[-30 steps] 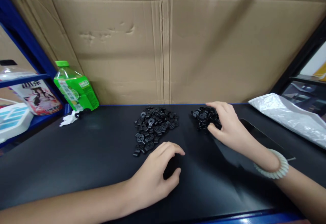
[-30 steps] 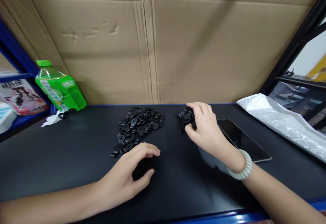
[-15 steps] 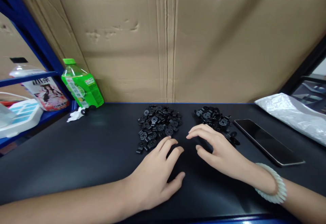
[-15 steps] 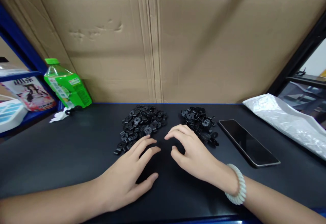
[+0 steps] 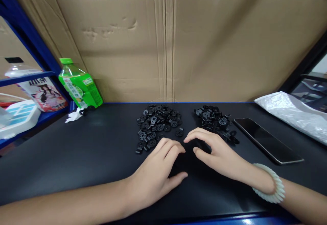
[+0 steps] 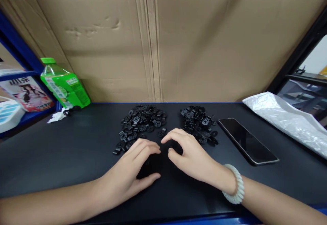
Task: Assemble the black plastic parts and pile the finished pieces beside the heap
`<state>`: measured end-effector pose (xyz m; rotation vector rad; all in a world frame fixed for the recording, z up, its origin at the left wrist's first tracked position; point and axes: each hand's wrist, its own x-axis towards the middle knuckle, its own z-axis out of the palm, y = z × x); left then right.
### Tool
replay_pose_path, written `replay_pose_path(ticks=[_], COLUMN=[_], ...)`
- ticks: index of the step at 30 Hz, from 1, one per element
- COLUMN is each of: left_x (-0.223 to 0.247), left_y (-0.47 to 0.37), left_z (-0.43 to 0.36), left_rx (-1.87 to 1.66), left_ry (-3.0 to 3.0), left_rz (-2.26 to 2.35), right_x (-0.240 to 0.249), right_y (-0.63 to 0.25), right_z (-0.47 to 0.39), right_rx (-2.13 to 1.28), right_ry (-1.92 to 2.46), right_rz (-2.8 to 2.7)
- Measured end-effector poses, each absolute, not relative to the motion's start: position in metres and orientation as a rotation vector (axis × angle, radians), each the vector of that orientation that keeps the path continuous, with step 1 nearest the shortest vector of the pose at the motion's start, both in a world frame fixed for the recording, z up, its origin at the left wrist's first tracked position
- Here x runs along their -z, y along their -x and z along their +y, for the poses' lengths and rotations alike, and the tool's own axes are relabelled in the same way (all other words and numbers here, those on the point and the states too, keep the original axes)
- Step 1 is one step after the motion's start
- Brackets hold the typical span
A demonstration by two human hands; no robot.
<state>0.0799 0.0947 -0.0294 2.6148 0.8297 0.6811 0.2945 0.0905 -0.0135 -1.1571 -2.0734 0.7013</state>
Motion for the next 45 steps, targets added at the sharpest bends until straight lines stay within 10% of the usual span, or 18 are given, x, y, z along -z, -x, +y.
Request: replay_pose_path(ticks=[16, 40, 45], left_x=[0.023, 0.028, 0.030], left_y=[-0.087, -0.086, -0.085], left_z=[0.085, 0.091, 0.092], left_rx=[-1.088, -1.255, -1.136], left_ry=[-1.970, -2.044, -2.087], left_rz=[0.662, 0.722, 0.729], right_x=[0.015, 0.020, 0.003], right_y=[-0.274, -0.272, -0.286], right_z=[0.081, 0.078, 0.080], right_rx=[-2.116, -1.890, -1.236], right_ry=[0.650, 0.727, 1.050], right_rz=[-1.354, -1.472, -2.001])
